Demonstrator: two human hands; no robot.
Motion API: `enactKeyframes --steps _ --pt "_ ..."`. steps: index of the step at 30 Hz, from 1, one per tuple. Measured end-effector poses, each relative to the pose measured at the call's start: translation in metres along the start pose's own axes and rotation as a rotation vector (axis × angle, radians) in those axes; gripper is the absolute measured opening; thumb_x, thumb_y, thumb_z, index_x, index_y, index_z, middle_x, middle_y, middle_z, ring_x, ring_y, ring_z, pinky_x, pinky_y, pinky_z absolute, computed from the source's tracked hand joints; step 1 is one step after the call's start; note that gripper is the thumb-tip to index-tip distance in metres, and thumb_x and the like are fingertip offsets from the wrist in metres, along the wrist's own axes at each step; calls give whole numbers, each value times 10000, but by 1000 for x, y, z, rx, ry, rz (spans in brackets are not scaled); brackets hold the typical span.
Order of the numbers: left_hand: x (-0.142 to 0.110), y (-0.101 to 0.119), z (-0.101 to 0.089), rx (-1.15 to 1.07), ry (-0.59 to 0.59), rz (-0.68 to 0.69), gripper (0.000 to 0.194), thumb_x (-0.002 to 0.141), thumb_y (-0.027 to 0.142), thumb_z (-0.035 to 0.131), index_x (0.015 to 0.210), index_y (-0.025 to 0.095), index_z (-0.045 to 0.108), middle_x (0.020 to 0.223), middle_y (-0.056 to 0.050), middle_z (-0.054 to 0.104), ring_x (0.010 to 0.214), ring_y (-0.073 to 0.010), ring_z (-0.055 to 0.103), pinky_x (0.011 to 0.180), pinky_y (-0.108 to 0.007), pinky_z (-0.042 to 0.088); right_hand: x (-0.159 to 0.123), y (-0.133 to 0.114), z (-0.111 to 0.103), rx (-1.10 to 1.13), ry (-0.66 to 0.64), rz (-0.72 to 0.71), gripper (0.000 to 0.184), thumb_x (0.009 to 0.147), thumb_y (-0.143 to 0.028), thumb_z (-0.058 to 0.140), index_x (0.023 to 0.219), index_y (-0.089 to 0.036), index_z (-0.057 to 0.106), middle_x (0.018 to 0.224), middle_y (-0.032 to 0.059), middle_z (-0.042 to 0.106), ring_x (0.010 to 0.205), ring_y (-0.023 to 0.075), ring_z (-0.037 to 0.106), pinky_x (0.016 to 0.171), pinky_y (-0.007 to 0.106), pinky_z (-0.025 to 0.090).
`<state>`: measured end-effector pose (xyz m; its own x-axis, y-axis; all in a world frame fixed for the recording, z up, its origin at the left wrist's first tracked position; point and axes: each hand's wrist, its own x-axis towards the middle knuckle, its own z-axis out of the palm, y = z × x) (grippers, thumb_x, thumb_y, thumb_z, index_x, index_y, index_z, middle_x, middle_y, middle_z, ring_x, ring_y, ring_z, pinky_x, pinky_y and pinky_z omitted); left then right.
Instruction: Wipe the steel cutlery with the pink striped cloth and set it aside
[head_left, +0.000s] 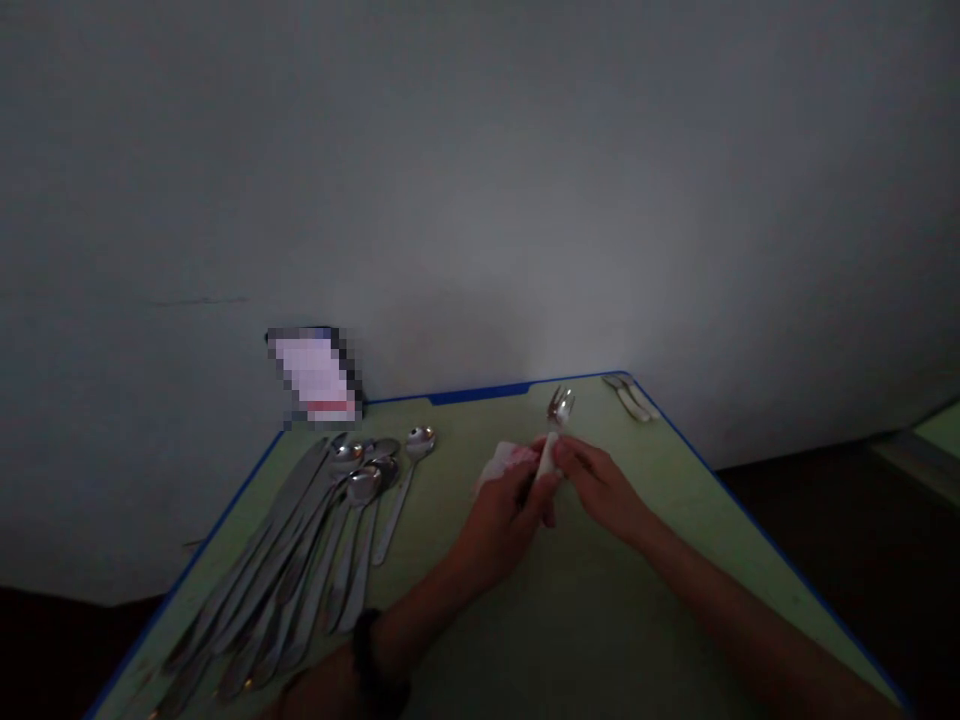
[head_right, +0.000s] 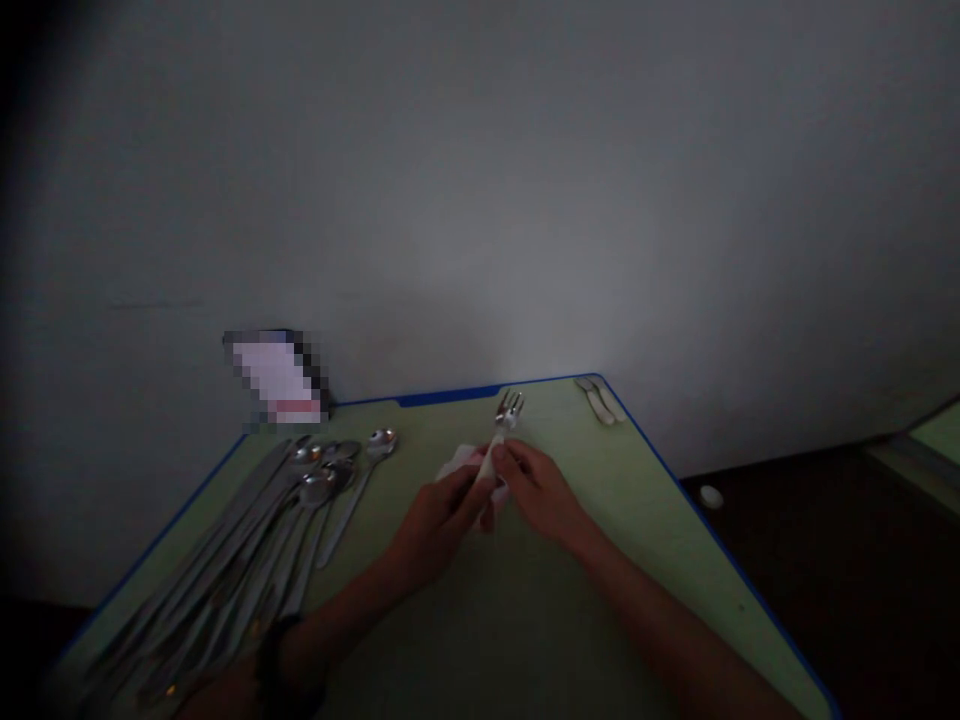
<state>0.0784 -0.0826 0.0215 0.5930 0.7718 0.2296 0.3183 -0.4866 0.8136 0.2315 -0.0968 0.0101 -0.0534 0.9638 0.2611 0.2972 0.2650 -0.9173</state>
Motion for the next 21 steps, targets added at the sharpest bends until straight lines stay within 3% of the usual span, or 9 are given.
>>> enactKeyframes --steps 3,5,7,9,11,16,21 --pt "17 3 10 156 -5 66 419 937 353 249 708 177 552 672 -1 602 618 -122 555 613 -218 400 4 2 -3 162 114 92 382 851 -494 367 857 -175 576 717 8 583 607 131 522 615 262 430" --pt "26 -4 13 365 38 95 432 948 307 202 753 187 569 718 -3 614 676 -128 561 671 -234 404 11 8 -18 122 207 104 383 862 -492 338 817 -174 547 716 12 589 592 125 521 598 253 425" --pt "32 -17 14 417 63 88 376 937 284 238 832 175 582 809 -40 618 744 -160 550 717 -278 403 20 15 -39 -69 237 126 403 888 -471 264 830 -171 526 707 25 599 574 127 531 586 253 420" --pt "36 -31 13 457 59 102 267 903 263 338 877 167 586 873 -64 605 811 -191 524 792 -331 383 27 24 -59 -479 189 160 359 899 -415 276 838 -166 528 684 38 598 616 143 551 633 262 414" --pt "36 -42 12 492 56 106 212 876 238 384 908 162 579 929 -80 585 864 -214 496 821 -367 367 32 35 -71 -923 119 223 297 898 -339 305 919 -169 549 814 80 614 772 177 572 705 280 405" --pt "31 -51 14 547 28 122 195 871 224 386 938 170 561 1007 -86 542 928 -227 456 840 -385 351 31 63 -65 -1082 176 326 325 844 -148 347 1132 -139 496 1075 178 527 985 250 518 754 324 398" --pt "32 -51 15 590 9 123 197 871 223 378 944 177 554 1003 -83 533 932 -231 448 827 -380 349 33 67 -68 -1084 213 336 331 881 -189 289 1174 -136 434 1083 171 544 950 230 550 727 314 410"
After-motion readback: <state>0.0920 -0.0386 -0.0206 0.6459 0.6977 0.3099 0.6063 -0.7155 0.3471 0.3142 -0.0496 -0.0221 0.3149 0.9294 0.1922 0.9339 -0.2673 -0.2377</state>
